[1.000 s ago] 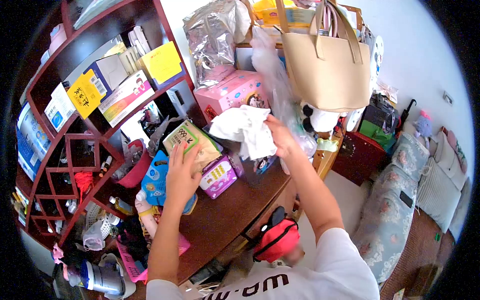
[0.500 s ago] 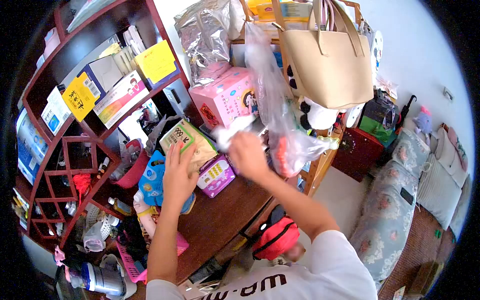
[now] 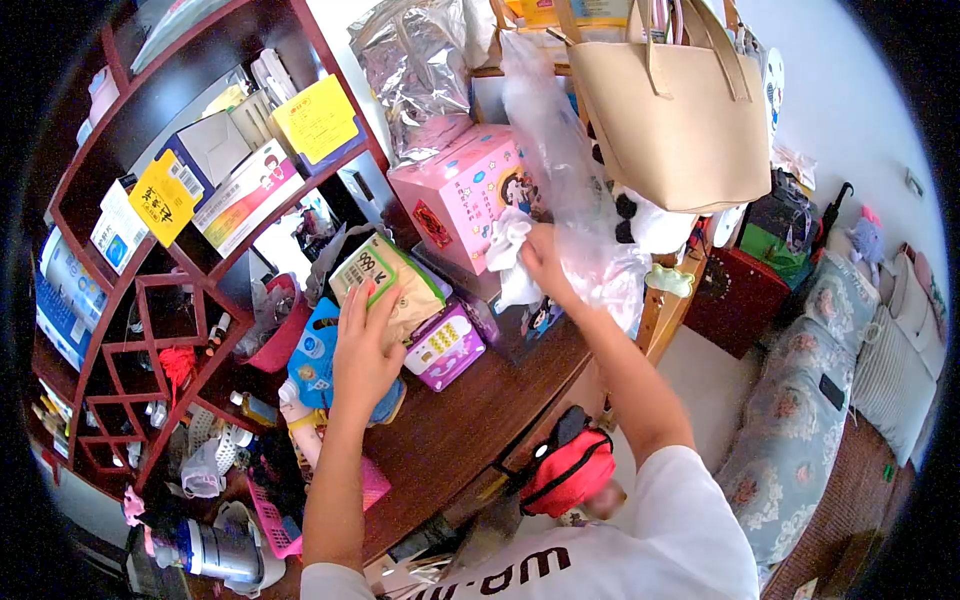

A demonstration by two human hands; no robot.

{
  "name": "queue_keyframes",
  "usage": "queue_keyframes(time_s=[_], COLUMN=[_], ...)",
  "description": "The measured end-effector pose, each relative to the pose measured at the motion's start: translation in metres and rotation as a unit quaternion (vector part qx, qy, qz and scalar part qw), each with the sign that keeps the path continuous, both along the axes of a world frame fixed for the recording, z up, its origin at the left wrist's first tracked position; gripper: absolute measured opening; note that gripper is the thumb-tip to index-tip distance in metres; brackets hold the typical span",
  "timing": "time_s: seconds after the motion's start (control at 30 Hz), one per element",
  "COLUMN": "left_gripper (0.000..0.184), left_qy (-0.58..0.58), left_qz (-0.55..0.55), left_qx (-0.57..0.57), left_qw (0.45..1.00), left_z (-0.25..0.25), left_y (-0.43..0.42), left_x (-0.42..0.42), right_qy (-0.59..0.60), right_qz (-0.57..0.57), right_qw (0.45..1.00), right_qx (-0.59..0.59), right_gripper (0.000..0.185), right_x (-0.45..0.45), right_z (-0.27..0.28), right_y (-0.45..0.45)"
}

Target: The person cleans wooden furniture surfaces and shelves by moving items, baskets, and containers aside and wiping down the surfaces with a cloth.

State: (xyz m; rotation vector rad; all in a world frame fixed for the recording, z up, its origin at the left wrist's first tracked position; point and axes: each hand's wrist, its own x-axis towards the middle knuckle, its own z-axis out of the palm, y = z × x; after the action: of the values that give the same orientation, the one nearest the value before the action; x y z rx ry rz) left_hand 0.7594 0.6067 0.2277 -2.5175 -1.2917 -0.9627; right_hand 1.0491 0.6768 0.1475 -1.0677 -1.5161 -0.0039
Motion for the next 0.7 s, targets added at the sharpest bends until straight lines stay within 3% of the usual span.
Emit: queue_keyframes(time_s=[0.07, 0.1, 0.2, 0.33, 0.4, 0.47, 0.5, 0.7], left_gripper=[0.065, 0.065, 0.066, 0.067, 0.067, 0.067, 0.066, 0.066], left_qy=[0.002, 0.006, 0.008, 0.010, 0.010, 0.010, 0.008, 0.007], left_qz=[0.001, 0.004, 0.006, 0.007, 0.009, 0.012, 0.009, 0.008], left_qx=[0.005, 0.008, 0.007, 0.015, 0.016, 0.018, 0.017, 0.010], left_qw=[1.000, 1.000, 1.000, 1.000, 1.000, 1.000, 1.000, 1.000], left_z=[0.000, 0.000, 0.002, 0.000, 0.000, 0.001, 0.000, -0.001], left_y=[-0.001, -0.001, -0.002, 0.000, 0.000, 0.000, 0.000, 0.001], left_x=[0.002, 0.002, 0.004, 0.003, 0.004, 0.004, 0.004, 0.000], right_qy=[-0.023, -0.097, -0.172, -0.148, -0.170, -0.209, -0.284, -0.471], right_qz=[-0.055, -0.072, -0.007, 0.110, 0.111, -0.013, -0.066, -0.111], right_qw=[0.995, 0.991, 0.977, 0.978, 0.977, 0.973, 0.947, 0.875], right_qx=[0.074, 0.055, 0.126, 0.099, 0.064, 0.099, 0.132, -0.012], right_gripper=[0.016, 0.015, 0.025, 0.029, 0.033, 0.038, 0.033, 0.021], right_x=[-0.026, -0.041, -0.074, -0.048, -0.047, -0.064, -0.073, -0.096], right_z=[-0.007, 0.014, 0.018, 0.004, 0.018, 0.028, 0.040, 0.039], right_y=[-0.009, -0.035, -0.055, -0.045, -0.059, -0.068, -0.071, -0.035])
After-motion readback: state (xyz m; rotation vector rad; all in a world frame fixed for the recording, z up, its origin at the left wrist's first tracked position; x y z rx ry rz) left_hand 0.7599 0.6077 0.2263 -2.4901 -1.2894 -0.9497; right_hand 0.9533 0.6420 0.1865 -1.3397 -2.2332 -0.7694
